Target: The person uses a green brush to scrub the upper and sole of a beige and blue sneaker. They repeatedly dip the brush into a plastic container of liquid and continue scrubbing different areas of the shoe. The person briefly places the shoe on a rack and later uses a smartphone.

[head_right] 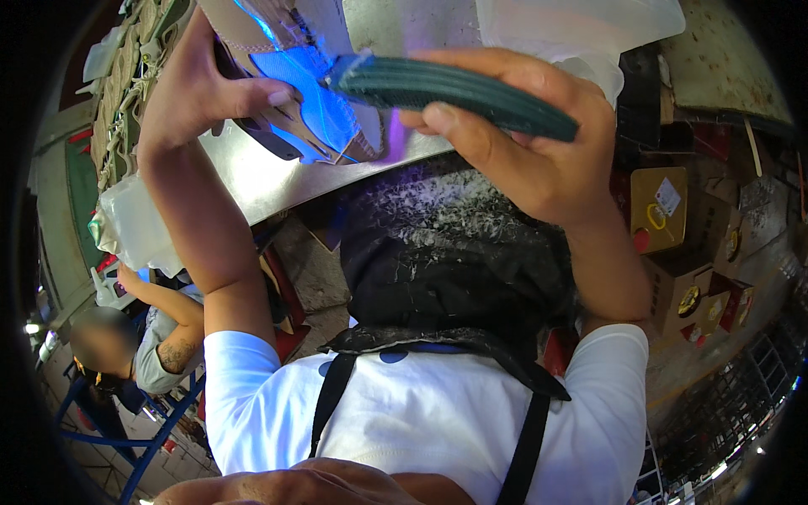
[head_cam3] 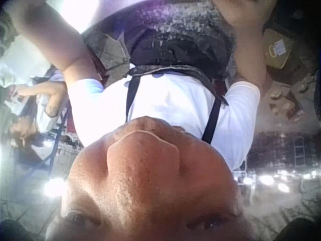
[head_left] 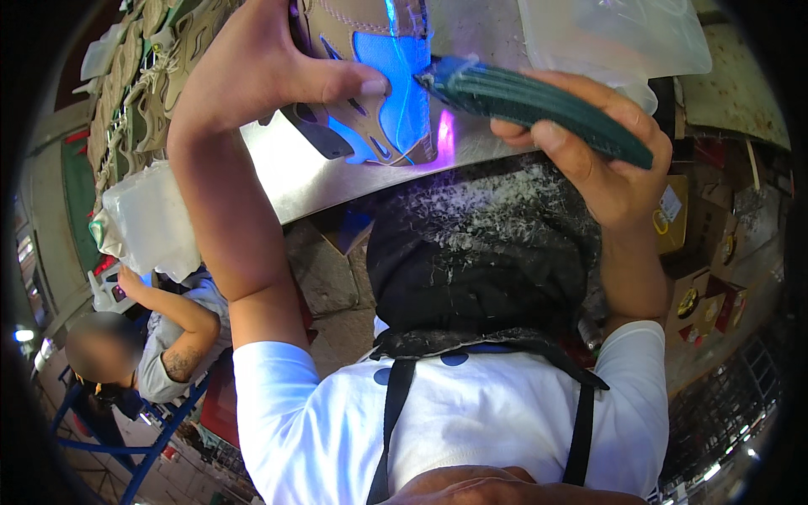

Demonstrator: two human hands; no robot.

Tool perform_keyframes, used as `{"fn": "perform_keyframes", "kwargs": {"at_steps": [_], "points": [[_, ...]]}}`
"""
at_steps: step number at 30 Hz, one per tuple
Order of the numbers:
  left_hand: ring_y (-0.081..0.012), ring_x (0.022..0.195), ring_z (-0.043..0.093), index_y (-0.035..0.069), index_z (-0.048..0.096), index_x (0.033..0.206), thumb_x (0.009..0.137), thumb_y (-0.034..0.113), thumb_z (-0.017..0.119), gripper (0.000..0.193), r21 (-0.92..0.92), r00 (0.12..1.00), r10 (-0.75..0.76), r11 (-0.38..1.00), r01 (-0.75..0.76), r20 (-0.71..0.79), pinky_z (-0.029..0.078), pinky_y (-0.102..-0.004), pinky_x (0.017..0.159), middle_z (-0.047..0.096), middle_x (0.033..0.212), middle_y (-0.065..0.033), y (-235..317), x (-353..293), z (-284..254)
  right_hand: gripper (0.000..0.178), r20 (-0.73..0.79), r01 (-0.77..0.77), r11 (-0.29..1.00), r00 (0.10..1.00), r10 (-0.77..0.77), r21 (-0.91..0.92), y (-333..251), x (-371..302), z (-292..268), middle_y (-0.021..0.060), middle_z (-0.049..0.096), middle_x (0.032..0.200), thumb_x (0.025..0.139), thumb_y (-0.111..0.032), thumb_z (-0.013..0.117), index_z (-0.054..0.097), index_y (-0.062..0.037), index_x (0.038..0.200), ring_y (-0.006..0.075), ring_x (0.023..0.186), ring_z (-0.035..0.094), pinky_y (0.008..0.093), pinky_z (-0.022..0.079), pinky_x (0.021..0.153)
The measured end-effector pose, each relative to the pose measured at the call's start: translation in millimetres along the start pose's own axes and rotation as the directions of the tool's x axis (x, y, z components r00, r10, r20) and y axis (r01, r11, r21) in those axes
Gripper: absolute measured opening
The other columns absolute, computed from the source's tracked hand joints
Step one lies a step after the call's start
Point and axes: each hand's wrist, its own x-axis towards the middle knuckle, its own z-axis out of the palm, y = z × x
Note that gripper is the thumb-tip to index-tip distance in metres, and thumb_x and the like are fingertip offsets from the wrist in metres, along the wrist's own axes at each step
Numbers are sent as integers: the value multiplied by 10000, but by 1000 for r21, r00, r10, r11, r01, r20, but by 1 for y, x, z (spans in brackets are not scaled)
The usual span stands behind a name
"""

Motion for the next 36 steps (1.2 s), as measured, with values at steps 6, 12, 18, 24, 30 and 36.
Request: {"fn": "perform_keyframes", "kwargs": {"at_steps": [6,12,18,24,30,36], "points": [[-276,1272,567,-26,223,1571,518,369,1028,1383,-104,999,-3,995,0,-32,470,-397,1082,566,1380,-180,11,-3,6,347,-33,56,996,998,-58,-62,-6,8,8,280,737,997,983,-48,618,601,181,1243,314,890,757,402,640,807],[-296,1256,583,56,321,1539,655,268,964,1113,-208,999,-38,977,41,16,515,-423,1026,559,1387,-161,12,-17,11,415,-253,14,998,967,1,58,-11,-1,18,289,728,979,991,-126,592,574,193,1256,332,832,754,424,655,740],[-208,1061,686,-13,507,1328,625,115,999,867,-238,965,-261,935,263,42,584,-366,876,689,1144,-116,3,-76,18,363,-347,-69,997,935,76,30,-42,-41,-54,212,733,920,1021,-165,589,603,162,1180,227,731,740,312,626,594],[-208,1048,652,-55,523,1318,537,192,1054,977,-151,868,-39,988,-41,-494,539,-367,926,664,1193,-137,-17,-120,69,235,-467,-472,741,851,240,-477,-36,-54,-79,22,708,845,925,-167,771,740,-29,1112,55,686,633,226,496,627],[-228,1122,621,-46,484,1366,574,150,1024,978,-52,817,-41,999,14,-576,519,-382,961,612,1279,-142,-12,-137,82,221,-225,-364,833,929,294,-416,-30,-35,-96,25,692,807,952,-142,755,739,-12,1130,72,732,633,228,498,651],[-242,1042,653,-3,497,1379,626,145,986,910,90,935,-177,973,214,-307,525,-387,938,661,1205,-133,-27,-154,55,243,88,-258,843,938,336,-472,-22,-29,-127,31,683,780,965,-164,738,729,-3,1147,77,688,636,201,500,611]]}}
